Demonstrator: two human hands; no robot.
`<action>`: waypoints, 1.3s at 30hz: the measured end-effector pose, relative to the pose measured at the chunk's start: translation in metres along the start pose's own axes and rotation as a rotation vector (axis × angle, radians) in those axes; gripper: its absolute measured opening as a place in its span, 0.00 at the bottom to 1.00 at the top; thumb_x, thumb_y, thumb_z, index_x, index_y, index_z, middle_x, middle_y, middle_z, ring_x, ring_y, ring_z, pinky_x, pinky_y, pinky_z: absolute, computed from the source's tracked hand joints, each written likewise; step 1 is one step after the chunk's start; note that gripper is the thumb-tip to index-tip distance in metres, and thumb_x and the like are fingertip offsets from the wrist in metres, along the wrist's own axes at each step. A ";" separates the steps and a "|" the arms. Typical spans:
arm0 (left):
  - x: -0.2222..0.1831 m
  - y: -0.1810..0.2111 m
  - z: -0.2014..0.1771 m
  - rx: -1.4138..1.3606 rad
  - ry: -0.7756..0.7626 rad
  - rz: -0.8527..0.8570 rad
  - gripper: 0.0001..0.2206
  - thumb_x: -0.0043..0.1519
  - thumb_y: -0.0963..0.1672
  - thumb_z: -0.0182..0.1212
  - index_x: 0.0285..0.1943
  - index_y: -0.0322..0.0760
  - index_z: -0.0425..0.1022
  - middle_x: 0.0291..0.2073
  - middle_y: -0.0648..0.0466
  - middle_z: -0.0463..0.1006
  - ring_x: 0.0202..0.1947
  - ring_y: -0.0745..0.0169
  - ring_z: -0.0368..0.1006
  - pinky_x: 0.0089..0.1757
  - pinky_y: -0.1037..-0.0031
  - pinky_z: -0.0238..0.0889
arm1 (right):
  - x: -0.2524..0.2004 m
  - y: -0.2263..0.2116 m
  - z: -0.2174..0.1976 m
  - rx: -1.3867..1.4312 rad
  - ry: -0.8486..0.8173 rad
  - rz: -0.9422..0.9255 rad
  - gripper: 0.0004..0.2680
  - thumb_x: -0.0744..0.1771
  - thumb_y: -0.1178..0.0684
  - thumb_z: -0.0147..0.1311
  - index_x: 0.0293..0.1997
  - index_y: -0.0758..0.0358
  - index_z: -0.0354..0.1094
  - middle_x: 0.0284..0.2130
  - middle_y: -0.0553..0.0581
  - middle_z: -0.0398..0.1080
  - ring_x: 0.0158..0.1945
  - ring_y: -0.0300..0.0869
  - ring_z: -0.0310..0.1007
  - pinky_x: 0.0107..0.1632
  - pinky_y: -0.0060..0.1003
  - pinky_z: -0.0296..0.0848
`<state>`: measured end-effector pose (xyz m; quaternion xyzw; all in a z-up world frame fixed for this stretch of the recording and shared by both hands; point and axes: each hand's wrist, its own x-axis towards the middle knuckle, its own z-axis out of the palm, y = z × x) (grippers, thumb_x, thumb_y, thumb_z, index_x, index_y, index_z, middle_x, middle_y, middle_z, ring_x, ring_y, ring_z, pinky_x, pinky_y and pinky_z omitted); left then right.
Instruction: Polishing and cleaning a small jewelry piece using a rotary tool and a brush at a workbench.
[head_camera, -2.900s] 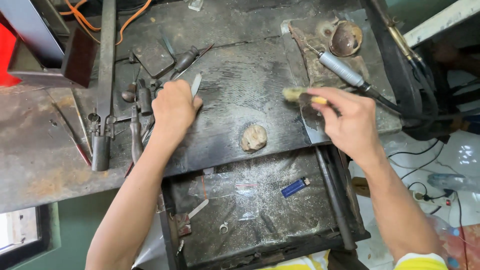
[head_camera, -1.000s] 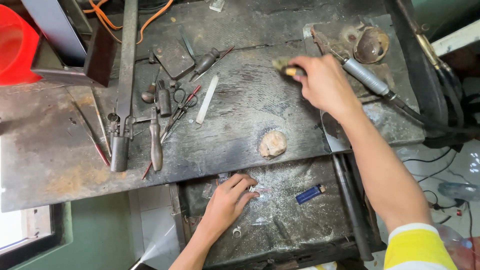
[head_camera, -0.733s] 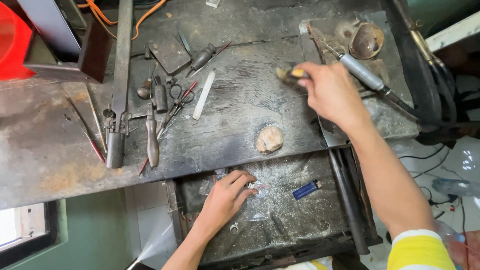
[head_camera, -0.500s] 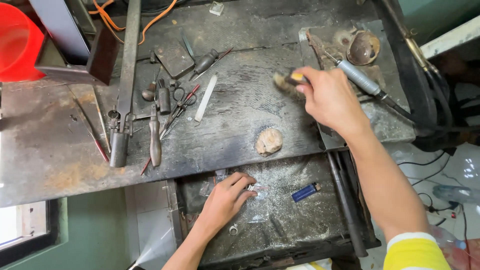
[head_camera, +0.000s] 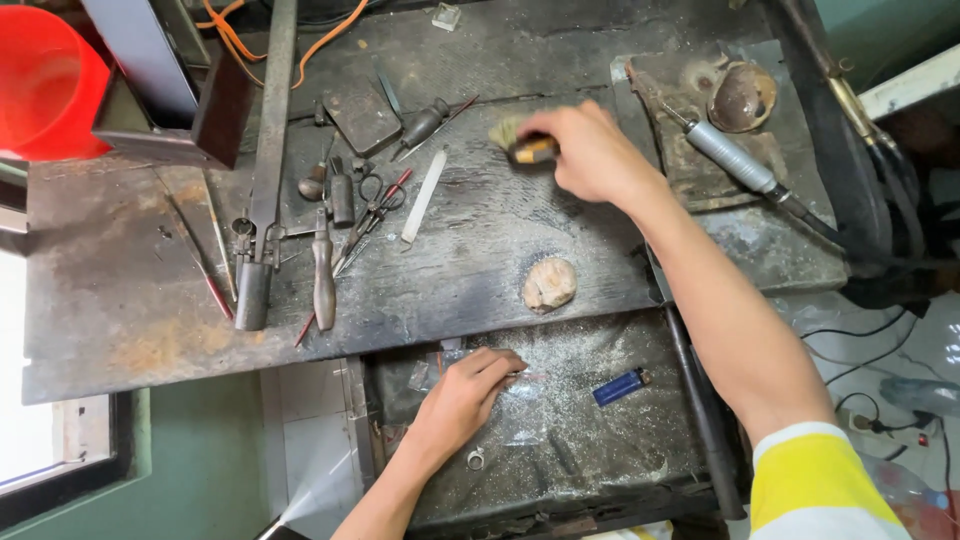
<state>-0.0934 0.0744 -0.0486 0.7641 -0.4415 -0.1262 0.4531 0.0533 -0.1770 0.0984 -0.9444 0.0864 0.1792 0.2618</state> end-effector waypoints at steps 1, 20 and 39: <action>-0.001 0.000 -0.002 0.004 0.003 -0.001 0.06 0.64 0.35 0.56 0.48 0.28 0.73 0.48 0.44 0.80 0.47 0.49 0.77 0.46 0.63 0.75 | -0.008 -0.002 -0.004 0.000 0.001 -0.005 0.24 0.66 0.73 0.46 0.66 0.49 0.66 0.59 0.66 0.67 0.66 0.57 0.58 0.67 0.66 0.62; 0.000 0.007 -0.003 -0.010 -0.068 -0.023 0.06 0.68 0.40 0.56 0.48 0.30 0.75 0.45 0.46 0.78 0.46 0.50 0.75 0.41 0.62 0.74 | 0.010 0.021 0.022 0.003 0.040 -0.458 0.22 0.56 0.69 0.37 0.44 0.61 0.81 0.37 0.57 0.82 0.31 0.46 0.73 0.37 0.39 0.68; -0.001 0.011 -0.007 0.002 -0.109 0.024 0.14 0.66 0.35 0.48 0.60 0.29 0.70 0.54 0.43 0.75 0.54 0.45 0.70 0.51 0.58 0.67 | -0.060 -0.004 0.042 -0.007 -0.256 -0.670 0.16 0.58 0.59 0.42 0.43 0.60 0.78 0.35 0.59 0.82 0.38 0.50 0.82 0.45 0.46 0.71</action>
